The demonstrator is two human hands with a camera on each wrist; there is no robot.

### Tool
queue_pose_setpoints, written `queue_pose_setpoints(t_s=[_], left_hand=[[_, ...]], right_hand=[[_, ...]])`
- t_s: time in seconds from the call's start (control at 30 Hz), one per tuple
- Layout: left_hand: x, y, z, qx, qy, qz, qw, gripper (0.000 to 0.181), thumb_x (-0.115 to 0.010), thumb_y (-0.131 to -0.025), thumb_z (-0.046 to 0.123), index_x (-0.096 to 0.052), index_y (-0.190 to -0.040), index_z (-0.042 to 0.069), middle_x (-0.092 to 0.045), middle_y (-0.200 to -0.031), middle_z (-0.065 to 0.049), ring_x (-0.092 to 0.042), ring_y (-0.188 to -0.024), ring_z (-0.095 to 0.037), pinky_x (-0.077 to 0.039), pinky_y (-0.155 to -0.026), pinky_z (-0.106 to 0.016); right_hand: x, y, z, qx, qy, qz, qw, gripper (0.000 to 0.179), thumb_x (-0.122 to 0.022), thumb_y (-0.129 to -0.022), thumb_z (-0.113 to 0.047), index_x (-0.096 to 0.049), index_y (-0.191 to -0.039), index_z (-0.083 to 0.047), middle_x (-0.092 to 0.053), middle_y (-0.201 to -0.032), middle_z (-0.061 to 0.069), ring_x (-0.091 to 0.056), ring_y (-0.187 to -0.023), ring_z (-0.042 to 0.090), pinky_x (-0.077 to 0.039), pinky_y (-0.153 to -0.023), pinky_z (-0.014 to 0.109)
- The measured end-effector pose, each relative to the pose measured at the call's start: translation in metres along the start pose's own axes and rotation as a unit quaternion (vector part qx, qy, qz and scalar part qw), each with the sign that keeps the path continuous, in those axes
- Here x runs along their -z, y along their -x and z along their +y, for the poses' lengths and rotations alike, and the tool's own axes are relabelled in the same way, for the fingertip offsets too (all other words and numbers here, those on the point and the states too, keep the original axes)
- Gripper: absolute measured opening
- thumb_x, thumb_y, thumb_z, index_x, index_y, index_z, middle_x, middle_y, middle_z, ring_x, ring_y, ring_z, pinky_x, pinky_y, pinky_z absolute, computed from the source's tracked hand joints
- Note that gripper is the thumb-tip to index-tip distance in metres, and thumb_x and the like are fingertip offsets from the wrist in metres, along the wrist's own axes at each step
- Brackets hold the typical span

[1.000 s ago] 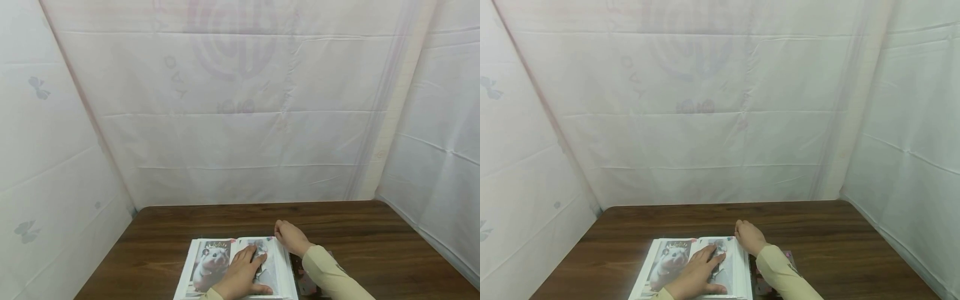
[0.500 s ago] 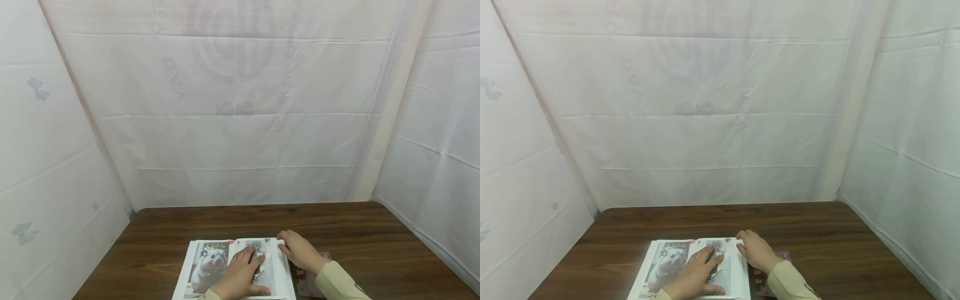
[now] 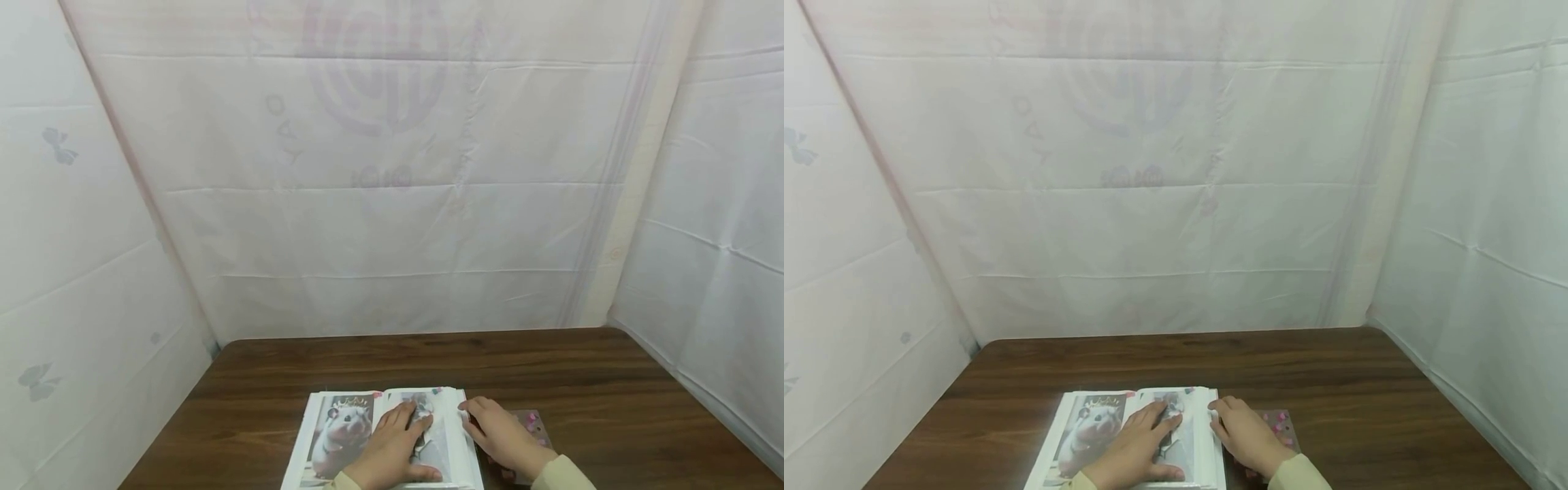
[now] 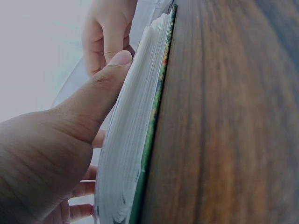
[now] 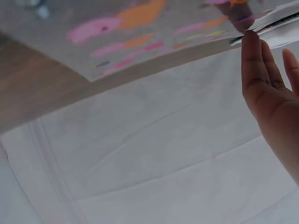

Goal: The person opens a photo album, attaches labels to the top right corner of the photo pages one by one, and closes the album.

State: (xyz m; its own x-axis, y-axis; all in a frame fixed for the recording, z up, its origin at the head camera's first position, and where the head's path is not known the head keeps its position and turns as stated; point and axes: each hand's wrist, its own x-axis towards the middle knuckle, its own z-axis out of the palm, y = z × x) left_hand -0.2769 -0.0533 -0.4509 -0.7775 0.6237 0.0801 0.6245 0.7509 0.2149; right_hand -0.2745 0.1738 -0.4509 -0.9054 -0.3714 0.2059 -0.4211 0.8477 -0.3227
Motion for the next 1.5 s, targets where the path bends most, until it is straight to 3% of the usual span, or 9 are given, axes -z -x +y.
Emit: queue_pose_setpoints(t_s=[0.23,0.43,0.57,0.9,1.37,1.5], left_hand=[[-0.003,-0.001,0.000,-0.008,-0.009,0.008,0.9999,0.085,-0.045,-0.068,0.075,-0.038,-0.137,0.025,-0.033,-0.141,-0.014,-0.034,-0.128,-0.032,-0.033,-0.100,-0.051],[-0.006,-0.002,-0.003,-0.020,-0.023,0.040,0.9987,0.084,-0.046,-0.068,0.075,-0.042,-0.134,0.022,-0.037,-0.138,-0.014,-0.037,-0.126,-0.032,-0.036,-0.098,-0.051],[-0.006,-0.001,-0.003,-0.022,-0.032,0.056,0.9977,0.084,-0.047,-0.068,0.074,-0.044,-0.133,0.022,-0.039,-0.137,-0.015,-0.039,-0.125,-0.032,-0.037,-0.097,-0.050],[-0.006,-0.003,-0.003,-0.014,-0.031,0.052,0.9981,0.084,-0.047,-0.068,0.075,-0.045,-0.133,0.022,-0.038,-0.139,-0.014,-0.038,-0.127,-0.031,-0.036,-0.098,-0.050],[0.000,-0.004,-0.003,-0.019,-0.031,0.037,0.9986,0.083,-0.050,-0.068,0.072,-0.046,-0.132,0.020,-0.039,-0.138,-0.016,-0.038,-0.126,-0.032,-0.036,-0.100,-0.048],[0.002,-0.004,-0.002,-0.035,-0.047,0.045,0.9972,0.079,-0.048,-0.069,0.072,-0.049,-0.128,0.019,-0.043,-0.134,-0.016,-0.042,-0.123,-0.031,-0.038,-0.098,-0.047]], right_hand=[[-0.003,0.007,-0.002,0.009,0.000,-0.004,1.0000,0.037,-0.054,-0.088,-0.029,-0.054,-0.118,-0.007,-0.057,-0.116,0.012,-0.057,-0.104,0.028,-0.049,-0.084,0.040],[-0.003,0.007,-0.002,0.000,-0.013,-0.010,0.9999,0.040,-0.053,-0.089,-0.031,-0.051,-0.122,-0.008,-0.057,-0.118,0.011,-0.057,-0.106,0.028,-0.049,-0.085,0.041],[-0.005,0.008,-0.002,0.002,0.005,-0.002,1.0000,0.041,-0.053,-0.089,-0.033,-0.051,-0.123,-0.010,-0.056,-0.118,0.009,-0.056,-0.106,0.027,-0.049,-0.085,0.040],[-0.011,0.008,0.001,0.017,0.066,0.033,0.9971,0.037,-0.055,-0.087,-0.032,-0.055,-0.119,-0.014,-0.056,-0.117,0.005,-0.056,-0.104,0.021,-0.050,-0.085,0.035],[-0.014,0.005,0.003,0.014,0.052,0.031,0.9981,0.035,-0.056,-0.087,-0.031,-0.056,-0.118,-0.013,-0.057,-0.116,0.005,-0.056,-0.103,0.020,-0.050,-0.085,0.035],[-0.015,0.004,0.004,0.014,0.050,0.028,0.9982,0.036,-0.055,-0.087,-0.032,-0.056,-0.118,-0.013,-0.057,-0.116,0.005,-0.057,-0.103,0.020,-0.050,-0.084,0.036]])
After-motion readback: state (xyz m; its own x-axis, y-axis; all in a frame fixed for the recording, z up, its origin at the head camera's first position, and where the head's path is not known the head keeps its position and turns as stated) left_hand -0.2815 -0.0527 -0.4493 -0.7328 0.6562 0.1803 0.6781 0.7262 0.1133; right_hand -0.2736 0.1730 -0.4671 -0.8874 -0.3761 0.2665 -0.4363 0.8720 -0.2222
